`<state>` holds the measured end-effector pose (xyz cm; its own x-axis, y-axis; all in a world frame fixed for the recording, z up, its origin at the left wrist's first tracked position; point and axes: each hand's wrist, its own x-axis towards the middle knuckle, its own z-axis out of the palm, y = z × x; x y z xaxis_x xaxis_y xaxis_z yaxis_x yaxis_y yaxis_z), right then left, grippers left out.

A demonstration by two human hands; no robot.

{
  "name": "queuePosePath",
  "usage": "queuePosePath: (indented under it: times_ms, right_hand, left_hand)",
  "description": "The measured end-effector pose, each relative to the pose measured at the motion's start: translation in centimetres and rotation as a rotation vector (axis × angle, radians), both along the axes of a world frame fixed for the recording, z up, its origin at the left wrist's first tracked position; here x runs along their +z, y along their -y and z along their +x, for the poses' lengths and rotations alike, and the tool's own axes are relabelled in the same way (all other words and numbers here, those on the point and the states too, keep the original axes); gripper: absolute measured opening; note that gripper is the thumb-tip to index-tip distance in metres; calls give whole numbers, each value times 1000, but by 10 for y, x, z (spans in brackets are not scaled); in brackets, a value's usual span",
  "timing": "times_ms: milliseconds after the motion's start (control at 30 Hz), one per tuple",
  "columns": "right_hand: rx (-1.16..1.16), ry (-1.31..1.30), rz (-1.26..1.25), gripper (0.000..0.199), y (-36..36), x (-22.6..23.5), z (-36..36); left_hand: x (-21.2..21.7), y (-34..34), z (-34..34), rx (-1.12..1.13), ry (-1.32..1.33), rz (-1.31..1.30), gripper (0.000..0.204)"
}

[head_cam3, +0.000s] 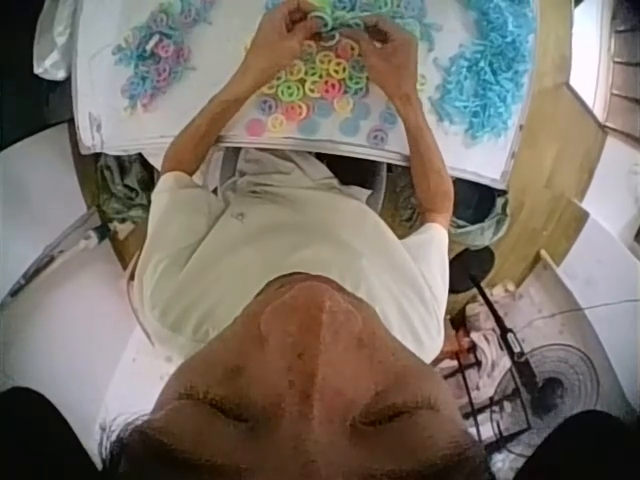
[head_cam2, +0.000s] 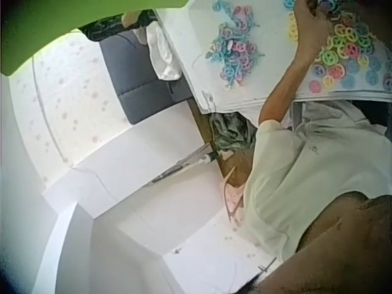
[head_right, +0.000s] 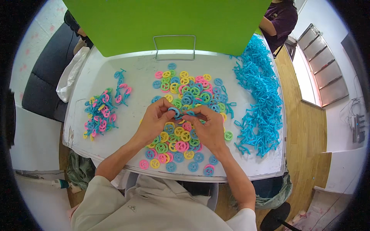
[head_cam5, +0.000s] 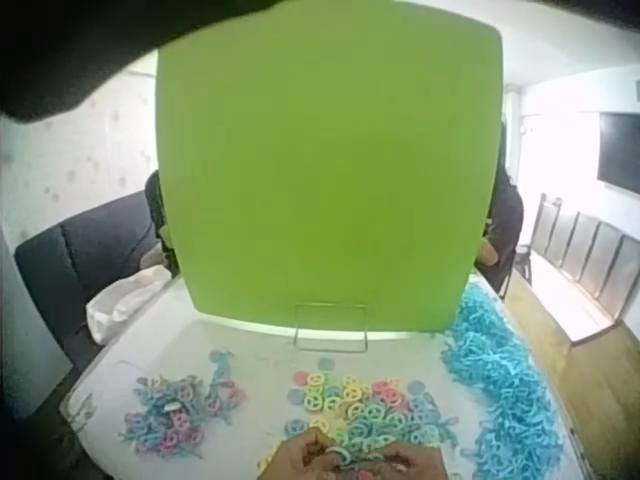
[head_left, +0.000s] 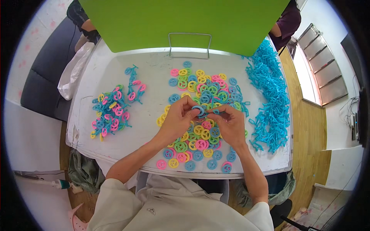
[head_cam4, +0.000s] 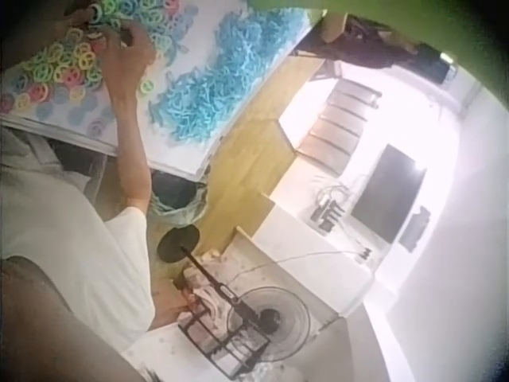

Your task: Assembling colorful plastic gear-shaped toys at a workstation.

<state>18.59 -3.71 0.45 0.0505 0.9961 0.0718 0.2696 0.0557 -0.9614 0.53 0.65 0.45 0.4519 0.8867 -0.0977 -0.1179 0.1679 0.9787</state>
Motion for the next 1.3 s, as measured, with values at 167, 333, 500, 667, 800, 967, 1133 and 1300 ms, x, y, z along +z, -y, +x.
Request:
queuePosePath:
  times_ms: [167, 333, 500, 667, 800, 967, 1133, 1300]
  right_hand:
    - [76, -36, 132, 11, -2, -10, 6]
    - [-58, -186, 32, 12, 0, -12, -5]
    - [-175, -240, 14, 15, 0, -10, -11]
    - [-183, -581, -162, 16, -2, -7, -15]
    - [-190, -634, -238, 19, -2, -3, -15]
    - [-274, -335, -54, 14, 3, -2, -22]
    - [-328, -143, 42, 11, 7, -6, -28]
    - [-214, -149, 115, 13, 1, -13, -21]
  left_hand:
    - [4, 2, 1, 12, 109, -247, 6]
    - [8, 7, 5, 106, -50, 111, 15]
    - [6, 11, 8, 150, -22, 160, 23]
    - [9, 19, 12, 187, -32, 237, 25]
    - [2, 21, 13, 236, -28, 307, 26]
    - [5, 17, 10, 191, -7, 250, 24]
    - [4, 13, 11, 140, -43, 225, 23]
    - [-2, 10, 9, 125, -41, 164, 17]
